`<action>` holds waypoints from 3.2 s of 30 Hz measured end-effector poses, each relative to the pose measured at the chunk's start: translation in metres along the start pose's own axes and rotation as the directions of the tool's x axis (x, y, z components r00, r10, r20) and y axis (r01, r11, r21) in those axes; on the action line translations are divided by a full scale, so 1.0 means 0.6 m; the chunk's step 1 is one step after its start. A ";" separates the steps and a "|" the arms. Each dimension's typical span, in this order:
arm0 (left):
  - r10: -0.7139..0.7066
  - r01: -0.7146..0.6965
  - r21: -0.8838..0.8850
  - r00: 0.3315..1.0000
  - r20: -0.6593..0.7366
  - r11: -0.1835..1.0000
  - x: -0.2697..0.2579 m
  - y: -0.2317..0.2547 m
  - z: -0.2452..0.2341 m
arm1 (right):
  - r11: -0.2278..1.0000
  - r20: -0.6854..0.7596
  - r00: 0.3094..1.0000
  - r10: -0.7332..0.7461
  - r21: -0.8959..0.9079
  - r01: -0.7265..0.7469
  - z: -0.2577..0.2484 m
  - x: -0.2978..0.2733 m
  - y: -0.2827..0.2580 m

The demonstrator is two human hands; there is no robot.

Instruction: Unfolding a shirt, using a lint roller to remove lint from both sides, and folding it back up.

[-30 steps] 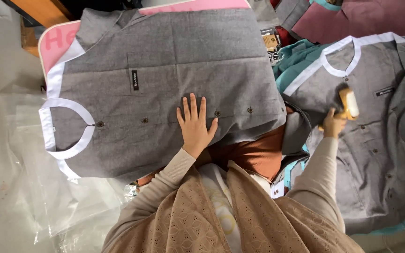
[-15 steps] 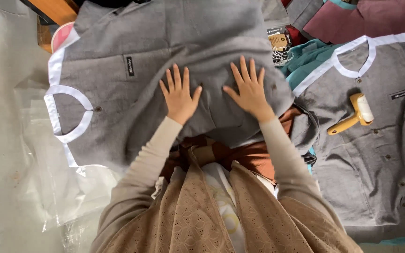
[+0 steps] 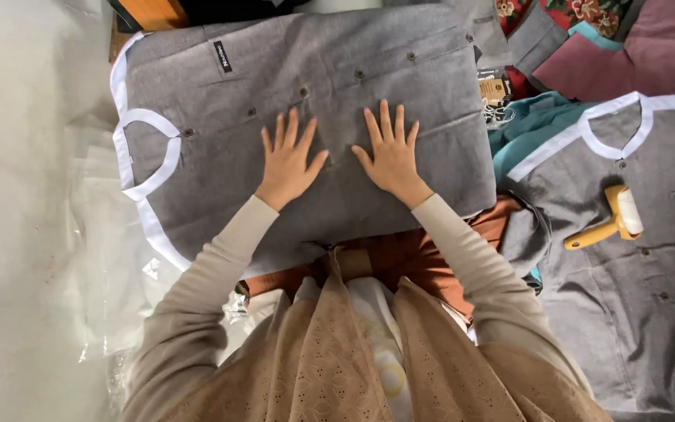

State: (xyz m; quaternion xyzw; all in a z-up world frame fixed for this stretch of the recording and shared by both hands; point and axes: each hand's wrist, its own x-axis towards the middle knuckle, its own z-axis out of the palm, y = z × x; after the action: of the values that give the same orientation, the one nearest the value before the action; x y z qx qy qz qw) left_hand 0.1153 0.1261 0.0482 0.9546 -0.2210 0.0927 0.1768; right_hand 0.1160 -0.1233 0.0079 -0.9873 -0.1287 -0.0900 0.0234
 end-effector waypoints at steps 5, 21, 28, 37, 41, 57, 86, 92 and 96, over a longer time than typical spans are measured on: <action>-0.085 0.079 0.087 0.994 0.071 0.993 0.009 -0.078 0.070 | 0.983 -0.016 0.995 -0.100 0.153 0.101 0.033 0.070 0.038; 0.237 -0.252 -0.183 0.966 -0.099 0.950 -0.021 0.063 0.134 | 0.667 0.346 0.934 -0.089 0.717 -0.202 -0.032 -0.300 -0.129; 0.669 -0.656 -0.139 0.711 0.218 0.742 -0.167 0.080 0.075 | -0.212 0.311 0.950 0.012 0.930 -0.302 0.114 -0.307 -0.134; 0.618 -0.542 -0.326 0.759 0.205 0.774 -0.149 0.053 -0.024 | -0.408 0.303 0.951 -0.055 0.863 -0.298 -0.099 -0.290 -0.134; 0.660 -0.580 -0.370 0.739 0.136 0.725 -0.128 0.049 -0.025 | -0.088 0.247 0.969 -0.008 0.965 -0.247 -0.126 -0.248 -0.122; 0.655 -0.642 0.267 0.754 0.053 0.718 0.012 -0.007 -0.208 | 0.310 -0.053 0.971 -0.232 0.942 0.126 -0.247 -0.182 -0.046; 0.072 -0.077 0.064 0.994 0.079 0.995 -0.076 0.032 0.000 | 0.969 0.015 0.998 0.068 0.239 -0.070 -0.048 -0.123 0.156; 0.007 -0.011 0.028 0.989 0.150 1.000 -0.081 0.018 0.024 | 0.801 -0.452 0.701 0.552 0.522 -0.294 -0.042 -0.236 0.352; 0.004 -0.008 0.030 0.991 0.133 1.000 -0.078 0.022 0.026 | 0.541 -0.485 0.444 0.754 0.075 -0.838 0.089 -0.440 0.578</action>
State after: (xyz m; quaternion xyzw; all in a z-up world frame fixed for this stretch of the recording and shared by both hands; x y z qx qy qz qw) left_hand 0.0694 0.1272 0.0262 0.9607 -0.2336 0.0326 0.1466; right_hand -0.0364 -0.5204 -0.1013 -0.8756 0.3696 -0.3111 0.0055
